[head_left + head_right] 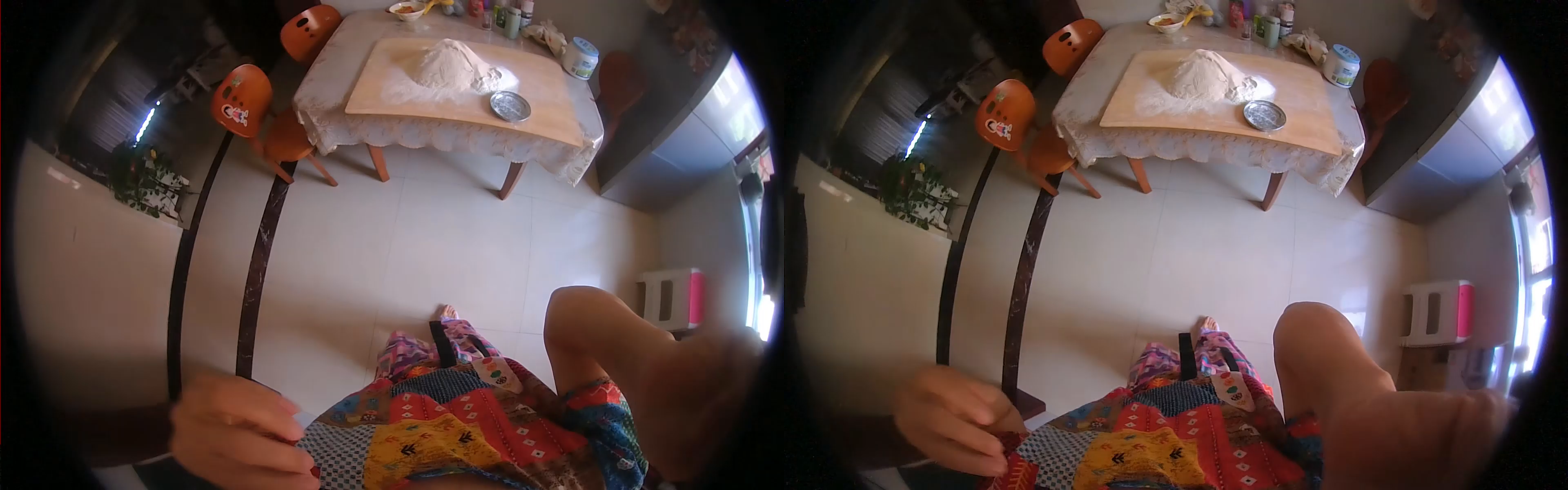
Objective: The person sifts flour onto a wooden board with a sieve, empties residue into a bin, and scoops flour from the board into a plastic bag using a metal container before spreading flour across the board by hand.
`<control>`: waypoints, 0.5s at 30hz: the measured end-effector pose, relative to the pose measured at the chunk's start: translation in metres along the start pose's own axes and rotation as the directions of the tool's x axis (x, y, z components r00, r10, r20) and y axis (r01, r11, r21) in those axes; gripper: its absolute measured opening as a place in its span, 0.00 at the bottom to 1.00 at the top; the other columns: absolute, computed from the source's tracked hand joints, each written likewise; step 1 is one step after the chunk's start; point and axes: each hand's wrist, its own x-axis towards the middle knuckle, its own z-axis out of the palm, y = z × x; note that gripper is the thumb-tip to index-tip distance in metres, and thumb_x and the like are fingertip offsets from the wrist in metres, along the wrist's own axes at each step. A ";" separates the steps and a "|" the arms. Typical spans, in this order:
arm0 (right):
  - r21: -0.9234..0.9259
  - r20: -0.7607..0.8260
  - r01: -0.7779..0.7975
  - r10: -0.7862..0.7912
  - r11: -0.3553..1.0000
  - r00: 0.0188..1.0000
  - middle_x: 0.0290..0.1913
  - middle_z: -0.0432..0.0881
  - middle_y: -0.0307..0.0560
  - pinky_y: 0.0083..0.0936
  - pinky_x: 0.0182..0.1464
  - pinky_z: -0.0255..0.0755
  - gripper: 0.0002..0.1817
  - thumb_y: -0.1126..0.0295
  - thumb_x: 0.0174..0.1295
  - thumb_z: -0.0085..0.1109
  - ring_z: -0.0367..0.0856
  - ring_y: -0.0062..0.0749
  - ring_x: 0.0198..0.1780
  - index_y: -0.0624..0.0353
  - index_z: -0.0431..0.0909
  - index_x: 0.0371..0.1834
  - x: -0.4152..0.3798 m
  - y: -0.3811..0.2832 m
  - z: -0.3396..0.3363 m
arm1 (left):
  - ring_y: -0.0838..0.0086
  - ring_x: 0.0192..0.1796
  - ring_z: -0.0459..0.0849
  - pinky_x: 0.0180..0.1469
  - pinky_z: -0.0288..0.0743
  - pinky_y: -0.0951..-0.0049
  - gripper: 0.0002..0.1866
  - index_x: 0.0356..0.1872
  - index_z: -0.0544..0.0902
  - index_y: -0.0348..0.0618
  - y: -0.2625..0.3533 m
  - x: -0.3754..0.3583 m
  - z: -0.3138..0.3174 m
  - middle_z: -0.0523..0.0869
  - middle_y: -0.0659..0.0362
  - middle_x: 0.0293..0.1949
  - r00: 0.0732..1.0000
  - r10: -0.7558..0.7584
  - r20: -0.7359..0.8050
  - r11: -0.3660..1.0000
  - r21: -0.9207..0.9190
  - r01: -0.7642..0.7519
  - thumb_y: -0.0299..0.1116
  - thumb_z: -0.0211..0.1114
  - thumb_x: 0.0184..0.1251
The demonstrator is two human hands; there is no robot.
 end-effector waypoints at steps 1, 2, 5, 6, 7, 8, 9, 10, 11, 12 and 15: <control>-0.002 -0.003 -0.010 0.010 1.000 1.000 0.35 0.78 0.43 0.15 0.22 0.61 0.06 0.71 0.58 0.50 0.70 0.24 0.23 0.53 0.78 0.28 0.004 0.012 -0.007 | 0.74 0.42 0.78 0.49 0.72 0.72 0.08 0.39 0.82 0.48 -0.012 0.006 -0.001 0.79 0.63 0.36 0.998 -0.033 0.050 0.998 -0.044 0.035 0.33 0.60 0.60; -0.012 -0.011 -0.016 0.016 1.000 1.000 0.35 0.78 0.43 0.15 0.22 0.61 0.06 0.71 0.58 0.50 0.70 0.24 0.23 0.54 0.78 0.28 0.007 0.023 -0.011 | 0.72 0.43 0.78 0.49 0.73 0.70 0.08 0.39 0.82 0.47 -0.023 0.006 0.000 0.79 0.62 0.37 0.993 -0.065 0.099 0.994 -0.085 0.074 0.32 0.61 0.59; -0.030 -0.030 -0.032 0.031 0.999 0.999 0.35 0.78 0.43 0.16 0.22 0.61 0.05 0.71 0.58 0.50 0.70 0.25 0.23 0.54 0.77 0.28 0.014 0.058 -0.022 | 0.71 0.48 0.75 0.52 0.70 0.67 0.10 0.39 0.83 0.50 -0.061 -0.001 0.002 0.77 0.62 0.40 0.934 -0.240 0.266 0.946 -0.151 0.286 0.31 0.64 0.54; -0.039 -0.036 -0.036 0.035 0.999 0.999 0.35 0.77 0.43 0.16 0.22 0.61 0.05 0.71 0.58 0.50 0.70 0.25 0.23 0.54 0.77 0.28 0.017 0.069 -0.024 | 0.71 0.50 0.71 0.54 0.65 0.66 0.12 0.39 0.84 0.54 -0.074 -0.005 0.002 0.74 0.64 0.42 0.875 -0.356 0.327 0.900 -0.133 0.416 0.32 0.65 0.51; -0.047 -0.044 -0.041 0.039 0.998 0.998 0.35 0.77 0.44 0.16 0.22 0.61 0.05 0.71 0.58 0.50 0.70 0.25 0.23 0.54 0.77 0.29 0.019 0.081 -0.025 | 0.71 0.50 0.71 0.54 0.65 0.66 0.12 0.39 0.84 0.54 -0.086 -0.008 0.003 0.74 0.64 0.42 0.876 -0.349 0.334 0.901 -0.138 0.411 0.32 0.65 0.51; -0.055 -0.047 -0.045 0.042 0.997 0.998 0.35 0.77 0.44 0.17 0.22 0.61 0.05 0.71 0.58 0.50 0.70 0.25 0.23 0.54 0.77 0.29 0.022 0.093 -0.025 | 0.71 0.48 0.71 0.52 0.64 0.67 0.11 0.39 0.84 0.53 -0.098 -0.012 0.005 0.74 0.63 0.42 0.854 -0.385 0.351 0.859 -0.203 0.470 0.33 0.64 0.52; -0.066 -0.051 -0.055 0.051 0.996 0.997 0.35 0.77 0.44 0.17 0.22 0.61 0.05 0.71 0.58 0.50 0.70 0.26 0.23 0.54 0.77 0.29 0.024 0.106 -0.026 | 0.70 0.46 0.71 0.51 0.63 0.68 0.10 0.39 0.84 0.53 -0.111 -0.014 0.004 0.74 0.63 0.42 0.830 -0.417 0.370 0.809 -0.266 0.524 0.34 0.63 0.54; -0.084 -0.055 -0.069 0.064 0.994 0.996 0.35 0.77 0.44 0.17 0.22 0.61 0.05 0.71 0.59 0.50 0.70 0.26 0.23 0.55 0.77 0.29 0.025 0.121 -0.026 | 0.70 0.46 0.71 0.51 0.63 0.68 0.10 0.39 0.84 0.53 -0.125 -0.016 0.003 0.74 0.63 0.42 0.833 -0.406 0.375 0.812 -0.271 0.517 0.34 0.63 0.54; -0.102 -0.059 -0.082 0.076 0.991 0.995 0.35 0.77 0.44 0.17 0.22 0.61 0.05 0.71 0.59 0.50 0.70 0.26 0.23 0.55 0.77 0.29 0.026 0.138 -0.024 | 0.70 0.46 0.71 0.50 0.62 0.69 0.11 0.41 0.83 0.52 -0.138 -0.020 0.000 0.74 0.62 0.43 0.873 -0.337 0.353 0.817 -0.350 0.458 0.37 0.62 0.56; -0.124 -0.061 -0.111 0.104 0.986 0.993 0.35 0.77 0.44 0.17 0.22 0.61 0.05 0.71 0.59 0.50 0.70 0.26 0.23 0.55 0.77 0.30 0.027 0.157 -0.022 | 0.71 0.46 0.72 0.49 0.61 0.69 0.12 0.43 0.83 0.51 -0.152 -0.024 -0.005 0.74 0.61 0.43 0.907 -0.270 0.325 0.815 -0.424 0.395 0.40 0.61 0.59; -0.171 -0.079 -0.163 0.151 0.972 0.985 0.35 0.77 0.44 0.18 0.22 0.61 0.05 0.71 0.59 0.50 0.70 0.27 0.23 0.55 0.76 0.30 0.033 0.205 -0.015 | 0.73 0.27 0.73 0.30 0.65 0.70 0.07 0.29 0.82 0.50 -0.196 -0.016 -0.024 0.77 0.65 0.27 0.986 -0.161 0.032 0.791 -0.593 0.149 0.41 0.64 0.56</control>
